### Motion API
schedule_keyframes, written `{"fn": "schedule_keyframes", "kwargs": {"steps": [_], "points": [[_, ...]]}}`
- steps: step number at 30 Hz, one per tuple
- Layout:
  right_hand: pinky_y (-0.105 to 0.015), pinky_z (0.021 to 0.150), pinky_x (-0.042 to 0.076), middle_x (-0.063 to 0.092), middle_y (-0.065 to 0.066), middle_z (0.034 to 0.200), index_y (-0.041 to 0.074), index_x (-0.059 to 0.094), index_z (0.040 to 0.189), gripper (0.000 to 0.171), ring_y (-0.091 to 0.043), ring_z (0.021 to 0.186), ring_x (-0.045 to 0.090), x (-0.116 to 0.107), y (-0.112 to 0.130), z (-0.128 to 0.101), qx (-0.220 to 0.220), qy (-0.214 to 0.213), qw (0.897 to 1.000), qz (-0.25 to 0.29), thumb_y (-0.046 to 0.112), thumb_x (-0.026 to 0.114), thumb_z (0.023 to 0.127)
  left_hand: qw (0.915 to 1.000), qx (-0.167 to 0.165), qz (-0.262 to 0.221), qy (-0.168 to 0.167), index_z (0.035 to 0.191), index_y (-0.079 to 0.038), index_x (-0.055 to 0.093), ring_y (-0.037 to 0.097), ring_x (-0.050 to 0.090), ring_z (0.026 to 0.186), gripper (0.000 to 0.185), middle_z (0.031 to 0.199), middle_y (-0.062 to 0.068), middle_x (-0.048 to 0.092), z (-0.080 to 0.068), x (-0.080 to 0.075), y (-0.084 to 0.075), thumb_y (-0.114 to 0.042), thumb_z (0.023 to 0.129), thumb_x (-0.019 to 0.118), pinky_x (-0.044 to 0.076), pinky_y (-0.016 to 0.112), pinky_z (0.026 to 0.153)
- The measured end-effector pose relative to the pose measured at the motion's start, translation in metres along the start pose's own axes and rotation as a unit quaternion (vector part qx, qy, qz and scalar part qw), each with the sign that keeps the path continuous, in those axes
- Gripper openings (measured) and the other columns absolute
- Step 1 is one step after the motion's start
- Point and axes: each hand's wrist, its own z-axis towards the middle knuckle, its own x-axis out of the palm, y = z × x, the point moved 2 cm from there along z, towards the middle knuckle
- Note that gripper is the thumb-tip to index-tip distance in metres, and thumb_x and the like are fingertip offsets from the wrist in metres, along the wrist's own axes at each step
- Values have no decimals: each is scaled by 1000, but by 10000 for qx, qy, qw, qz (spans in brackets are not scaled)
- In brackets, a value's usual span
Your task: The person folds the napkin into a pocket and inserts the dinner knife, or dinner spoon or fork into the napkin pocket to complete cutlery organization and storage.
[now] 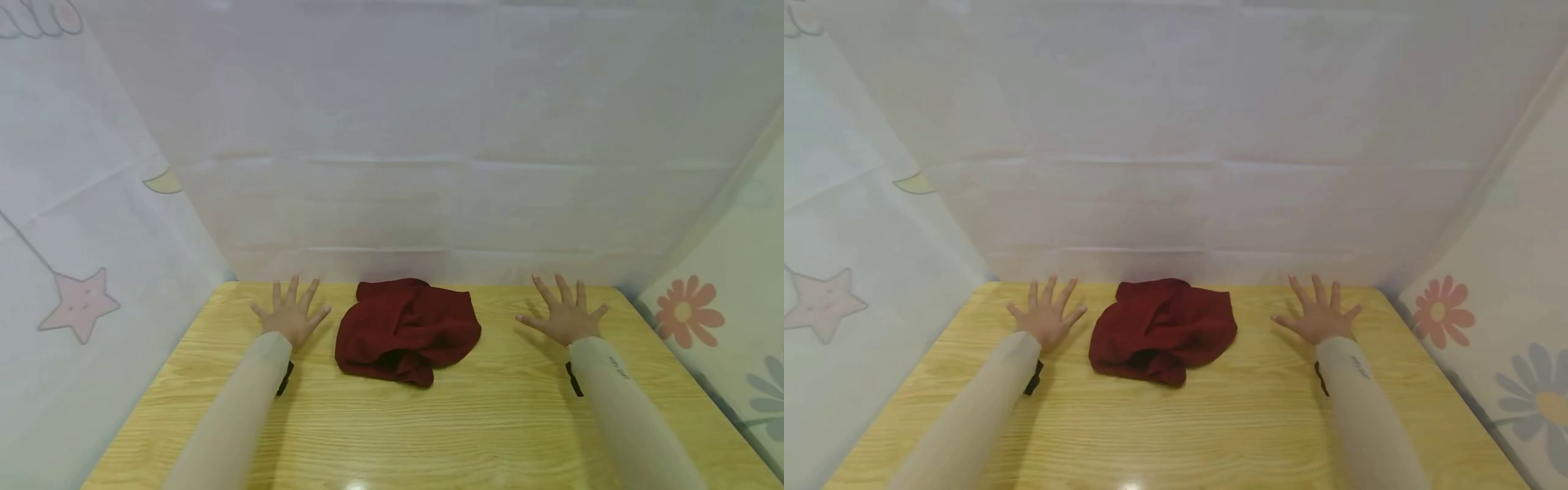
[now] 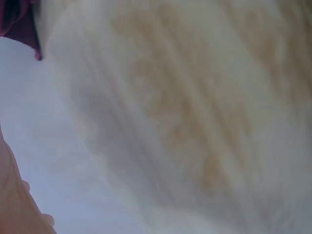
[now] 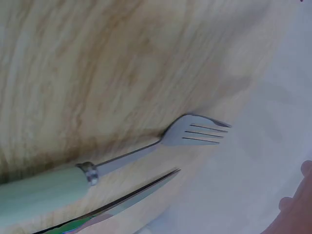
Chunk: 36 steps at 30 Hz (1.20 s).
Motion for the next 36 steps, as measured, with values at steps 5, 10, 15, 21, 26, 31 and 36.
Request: {"fn": "schedule_keyframes", "kwargs": {"steps": [5, 10, 15, 21, 26, 31, 36], "points": [[-91, 87, -13, -2, -20, 168, 40, -1, 163, 102, -57, 145, -18, -1, -3, 2, -124, -52, 9999, 3, 84, 48, 85, 9997, 90, -2, -226, 162, -43, -5, 50, -16, 150, 80, 170, 15, -2, 2, -3, 6, -79, 96, 25, -12, 90, 91], [-91, 86, -14, -4, -20, 168, 40, -2, 163, 102, -58, 146, -17, -4, 5, -1, -240, -28, 9996, 130, 83, 49, 86, 9987, 183, -338, -346, 162, -42, -3, 52, -16, 149, 80, 169, 16, -4, -4, -17, 5, -76, 98, 30, -13, 90, 89], [-92, 89, -7, -11, -19, 168, 39, -2, 163, 101, -57, 145, -19, -14, 27, -11, -395, 107, 9978, 530, 78, 53, 88, 9966, 288, -711, -293, 163, -38, -4, 50, -20, 149, 80, 169, 12, -15, -18, -38, -10, -68, 101, 36, -10, 90, 92], [-88, 96, 17, -2, -21, 167, 31, 12, 165, 94, -58, 147, -2, -10, 60, -24, -745, -381, 9898, 1152, 62, 63, 93, 9891, 444, -1333, -445, 164, -34, -5, 50, -17, 149, 79, 168, 12, -18, -36, -48, -33, -63, 104, 37, -1, 90, 96], [-80, 99, 30, 8, -29, 161, 20, 21, 163, 85, -59, 142, 16, 11, 86, -32, -599, -359, 9643, 2554, 45, 68, 97, 9565, 433, -2847, -466, 165, -19, 0, 52, -6, 149, 77, 166, 21, -12, -50, -38, -45, -49, 107, 42, 10, 82, 106], [-64, 103, 43, 11, -30, 160, 13, 18, 162, 84, -53, 140, 29, 30, 105, -32, 256, 255, 9113, 4102, 38, 67, 99, 8913, -199, -4530, 88, 163, -13, 8, 49, 12, 150, 76, 165, 26, 3, -56, -26, -52, -45, 107, 48, 23, 69, 114], [-52, 100, 51, 8, -30, 163, 10, 13, 162, 84, -48, 140, 36, 34, 117, -31, 916, 692, 8527, 5096, 29, 66, 100, 8364, -780, -5352, 892, 162, -12, 15, 43, 20, 150, 70, 165, 24, 13, -53, -16, -60, -41, 107, 48, 33, 60, 114]]}}
